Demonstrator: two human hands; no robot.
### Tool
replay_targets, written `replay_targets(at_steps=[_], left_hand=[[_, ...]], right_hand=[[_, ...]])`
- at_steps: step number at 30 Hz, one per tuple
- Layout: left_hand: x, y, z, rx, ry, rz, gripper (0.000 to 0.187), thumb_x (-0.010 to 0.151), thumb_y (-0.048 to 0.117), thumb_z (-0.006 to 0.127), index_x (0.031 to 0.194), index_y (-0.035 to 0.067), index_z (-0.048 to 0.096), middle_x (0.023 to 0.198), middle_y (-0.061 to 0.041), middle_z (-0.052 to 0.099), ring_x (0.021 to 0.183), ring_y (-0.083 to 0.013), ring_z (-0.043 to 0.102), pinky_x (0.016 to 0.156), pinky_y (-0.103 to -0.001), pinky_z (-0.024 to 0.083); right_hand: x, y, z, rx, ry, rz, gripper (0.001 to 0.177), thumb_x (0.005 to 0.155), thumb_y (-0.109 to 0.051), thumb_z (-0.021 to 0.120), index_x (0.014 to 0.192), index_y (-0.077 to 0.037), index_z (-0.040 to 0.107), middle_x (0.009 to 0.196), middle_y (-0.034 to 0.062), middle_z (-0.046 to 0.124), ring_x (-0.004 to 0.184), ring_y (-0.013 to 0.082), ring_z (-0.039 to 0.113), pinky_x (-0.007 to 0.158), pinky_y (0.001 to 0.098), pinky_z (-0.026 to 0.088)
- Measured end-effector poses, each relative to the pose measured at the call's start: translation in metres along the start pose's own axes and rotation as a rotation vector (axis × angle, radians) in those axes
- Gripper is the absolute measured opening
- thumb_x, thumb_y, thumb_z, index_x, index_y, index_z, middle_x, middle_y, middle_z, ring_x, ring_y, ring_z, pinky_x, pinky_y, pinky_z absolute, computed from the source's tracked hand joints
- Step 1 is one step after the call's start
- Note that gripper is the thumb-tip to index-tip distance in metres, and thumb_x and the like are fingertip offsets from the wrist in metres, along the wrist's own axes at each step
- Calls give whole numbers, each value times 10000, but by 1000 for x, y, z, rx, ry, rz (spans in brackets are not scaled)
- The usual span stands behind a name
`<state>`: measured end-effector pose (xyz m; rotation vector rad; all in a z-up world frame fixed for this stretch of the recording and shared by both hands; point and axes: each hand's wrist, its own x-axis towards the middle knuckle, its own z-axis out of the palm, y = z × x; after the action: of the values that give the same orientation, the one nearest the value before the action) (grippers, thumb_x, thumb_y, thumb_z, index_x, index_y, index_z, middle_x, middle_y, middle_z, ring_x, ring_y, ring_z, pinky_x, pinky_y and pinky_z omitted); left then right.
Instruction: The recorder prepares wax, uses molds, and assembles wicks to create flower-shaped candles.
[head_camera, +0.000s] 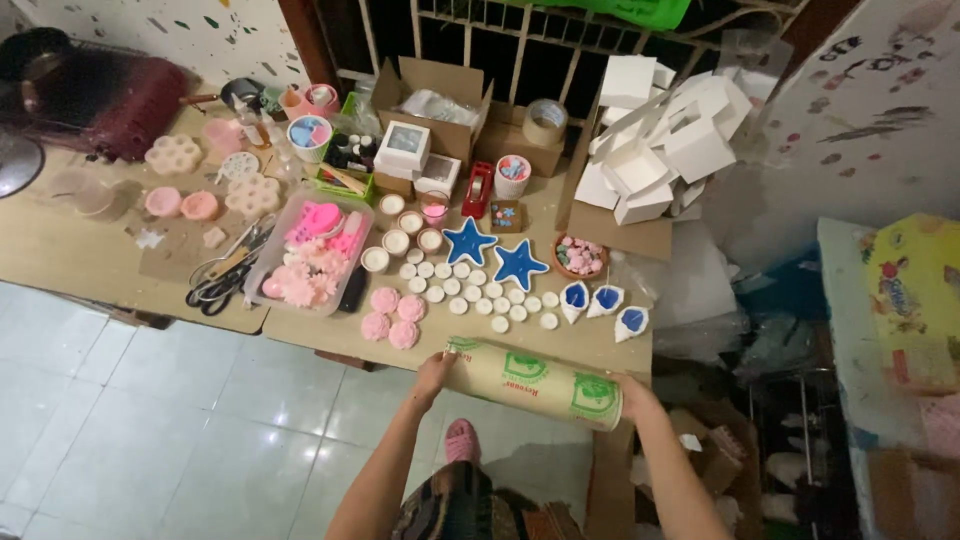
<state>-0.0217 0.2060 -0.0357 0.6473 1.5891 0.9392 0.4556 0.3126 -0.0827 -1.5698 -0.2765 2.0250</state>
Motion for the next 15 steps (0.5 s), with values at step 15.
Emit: replay_targets(at_steps=[15], left_hand=[[-21, 22, -39, -34, -208, 139, 359, 950, 200, 650, 1263, 24, 655, 1119, -13, 745, 1002, -90, 651, 893, -285, 509]], right_hand=[[-70, -4, 56, -136, 29, -28, 458, 995, -161, 565, 1399, 51, 529, 1326, 170, 630, 1191, 302, 620, 1000, 424, 510]])
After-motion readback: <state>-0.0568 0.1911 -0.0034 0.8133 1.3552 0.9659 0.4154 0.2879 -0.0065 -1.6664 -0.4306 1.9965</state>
